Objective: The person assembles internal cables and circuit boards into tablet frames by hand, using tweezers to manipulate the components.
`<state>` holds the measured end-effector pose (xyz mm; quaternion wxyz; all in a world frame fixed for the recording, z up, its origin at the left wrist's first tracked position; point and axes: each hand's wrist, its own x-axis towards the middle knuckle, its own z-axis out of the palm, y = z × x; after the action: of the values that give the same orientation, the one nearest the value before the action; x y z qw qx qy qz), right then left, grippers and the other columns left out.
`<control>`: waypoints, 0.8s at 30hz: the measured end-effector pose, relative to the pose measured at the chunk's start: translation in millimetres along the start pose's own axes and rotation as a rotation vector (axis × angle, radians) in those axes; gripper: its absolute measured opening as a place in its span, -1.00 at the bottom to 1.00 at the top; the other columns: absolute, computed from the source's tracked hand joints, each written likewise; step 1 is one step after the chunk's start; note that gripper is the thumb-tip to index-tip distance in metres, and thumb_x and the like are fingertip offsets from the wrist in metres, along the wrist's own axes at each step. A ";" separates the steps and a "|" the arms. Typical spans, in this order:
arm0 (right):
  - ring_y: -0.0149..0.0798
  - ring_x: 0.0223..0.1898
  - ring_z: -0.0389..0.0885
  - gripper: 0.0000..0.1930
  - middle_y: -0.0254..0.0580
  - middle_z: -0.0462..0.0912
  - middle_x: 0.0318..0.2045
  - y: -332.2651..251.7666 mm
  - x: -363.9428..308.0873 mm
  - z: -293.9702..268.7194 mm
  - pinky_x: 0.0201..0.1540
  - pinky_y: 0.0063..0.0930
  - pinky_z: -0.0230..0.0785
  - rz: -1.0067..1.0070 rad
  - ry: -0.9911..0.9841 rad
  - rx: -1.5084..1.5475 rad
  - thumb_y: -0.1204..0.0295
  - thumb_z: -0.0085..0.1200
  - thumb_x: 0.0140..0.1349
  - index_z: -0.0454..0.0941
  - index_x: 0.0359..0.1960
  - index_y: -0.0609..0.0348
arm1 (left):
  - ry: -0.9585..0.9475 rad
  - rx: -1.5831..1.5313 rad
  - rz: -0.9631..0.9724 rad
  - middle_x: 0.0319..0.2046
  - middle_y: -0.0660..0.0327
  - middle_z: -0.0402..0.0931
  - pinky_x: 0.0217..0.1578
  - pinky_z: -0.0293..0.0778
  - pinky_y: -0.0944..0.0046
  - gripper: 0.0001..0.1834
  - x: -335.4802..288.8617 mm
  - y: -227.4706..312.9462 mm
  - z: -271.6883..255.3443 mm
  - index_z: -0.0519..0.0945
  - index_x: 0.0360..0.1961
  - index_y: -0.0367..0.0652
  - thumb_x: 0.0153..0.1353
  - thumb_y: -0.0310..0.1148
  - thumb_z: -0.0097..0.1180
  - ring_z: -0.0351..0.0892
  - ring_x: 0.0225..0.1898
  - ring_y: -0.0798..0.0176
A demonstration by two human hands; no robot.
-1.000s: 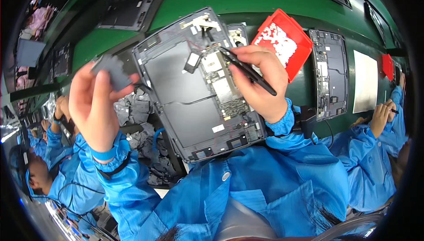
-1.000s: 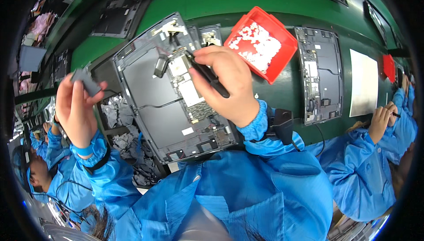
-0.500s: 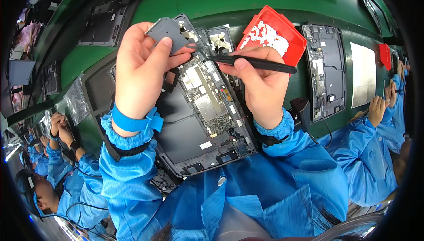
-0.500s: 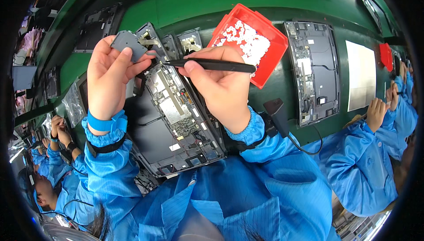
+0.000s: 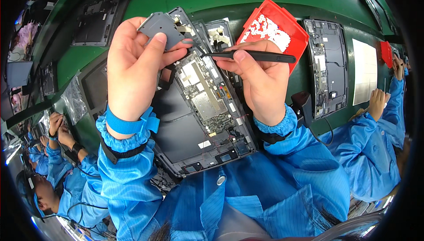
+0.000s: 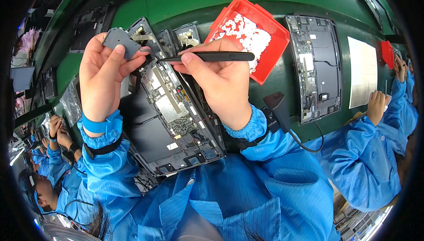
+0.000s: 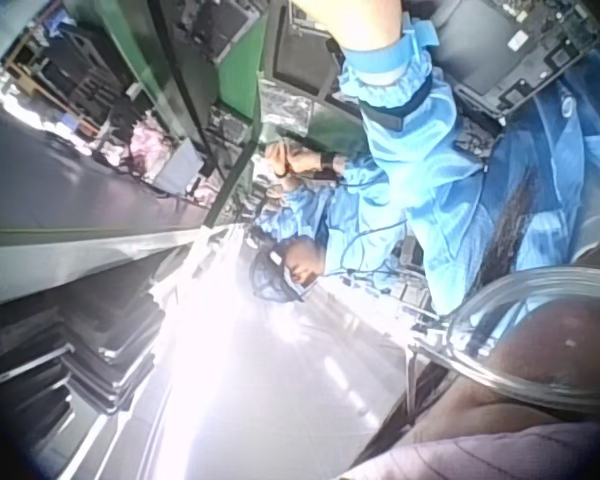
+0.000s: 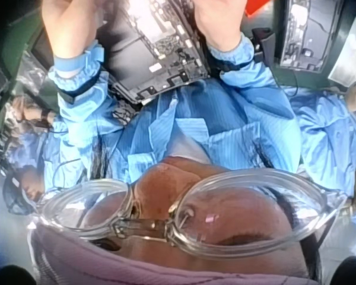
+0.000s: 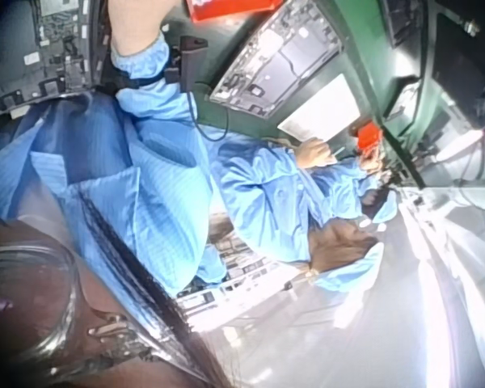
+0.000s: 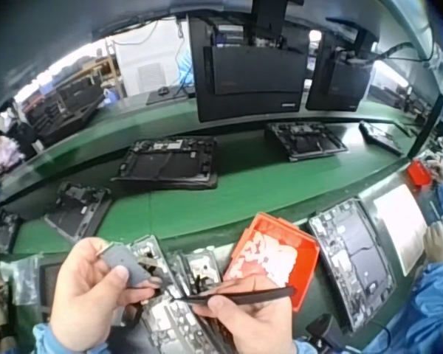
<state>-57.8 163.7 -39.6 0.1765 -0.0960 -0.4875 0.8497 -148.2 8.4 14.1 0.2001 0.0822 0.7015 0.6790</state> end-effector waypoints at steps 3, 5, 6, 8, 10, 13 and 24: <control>-0.13 -0.29 0.60 -0.89 0.05 0.53 -0.30 0.2 -0.7 0.8 -0.18 -0.25 0.56 0.009 0.008 -0.012 0.63 -0.02 0.17 0.38 -0.29 0.45 | 0.000 -0.025 0.034 -0.17 -0.03 0.49 -0.15 0.55 0.28 -0.74 -0.1 -2.6 1.4 0.25 -0.03 -0.37 0.26 -0.55 -0.16 0.57 -0.15 0.06; -0.30 -0.37 0.62 -0.91 -0.06 0.57 -0.45 0.4 -0.7 4.2 -0.32 -0.54 0.52 0.015 0.102 0.044 0.69 0.08 0.08 0.42 -0.42 0.41 | 0.023 0.047 0.026 -0.19 -0.01 0.49 -0.16 0.54 0.30 -0.73 0.3 -1.1 3.4 0.24 -0.03 -0.37 0.24 -0.58 -0.14 0.58 -0.17 0.11; -0.30 -0.37 0.62 -0.91 -0.06 0.57 -0.45 1.8 -1.6 3.6 -0.32 -0.54 0.52 0.018 0.101 0.045 0.69 0.08 0.08 0.42 -0.42 0.41 | 0.049 0.121 0.021 -0.20 0.01 0.50 -0.16 0.53 0.32 -0.71 -0.3 -0.3 3.8 0.23 -0.03 -0.37 0.22 -0.60 -0.12 0.58 -0.19 0.17; -0.41 -0.43 0.58 -0.88 -0.13 0.58 -0.46 5.6 -4.0 1.2 -0.40 -0.63 0.43 -0.108 0.061 -0.158 0.67 0.13 0.04 0.42 -0.43 0.36 | 0.078 0.098 0.114 -0.26 0.06 0.48 -0.31 0.48 0.43 -0.70 1.7 -5.7 7.9 0.24 -0.06 -0.36 0.18 -0.64 -0.08 0.55 -0.29 0.30; -0.44 -0.44 0.55 -0.87 -0.15 0.58 -0.46 6.0 -4.6 0.4 -0.41 -0.64 0.39 -0.108 0.062 -0.170 0.67 0.15 0.02 0.43 -0.44 0.34 | 0.100 0.075 0.210 -0.32 0.11 0.47 -0.45 0.43 0.54 -0.69 2.7 -8.4 9.5 0.25 -0.09 -0.35 0.14 -0.68 -0.04 0.53 -0.38 0.43; -0.47 -0.45 0.52 -0.86 -0.18 0.58 -0.46 6.4 -4.8 1.6 -0.41 -0.63 0.36 -0.127 0.064 -0.200 0.67 0.17 -0.01 0.43 -0.47 0.32 | 0.116 0.238 0.311 -0.33 0.15 0.43 -0.43 0.39 0.56 -0.62 3.0 -10.3 10.5 0.23 -0.05 -0.31 0.10 -0.72 -0.04 0.50 -0.38 0.47; -0.45 -0.45 0.51 -0.86 -0.15 0.59 -0.47 7.4 -7.1 4.3 -0.40 -0.60 0.35 -0.199 0.046 -0.294 0.69 0.17 -0.04 0.43 -0.50 0.33 | 0.083 0.282 0.314 -0.26 0.25 0.48 -0.38 0.35 0.59 -0.80 0.0 -8.3 5.1 0.47 -0.21 -0.33 0.14 -0.71 -0.07 0.46 -0.37 0.53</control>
<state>-54.3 154.1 -43.9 0.2547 -0.0914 -0.6094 0.7452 -144.9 12.6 5.9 0.0493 0.1898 0.7757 0.5999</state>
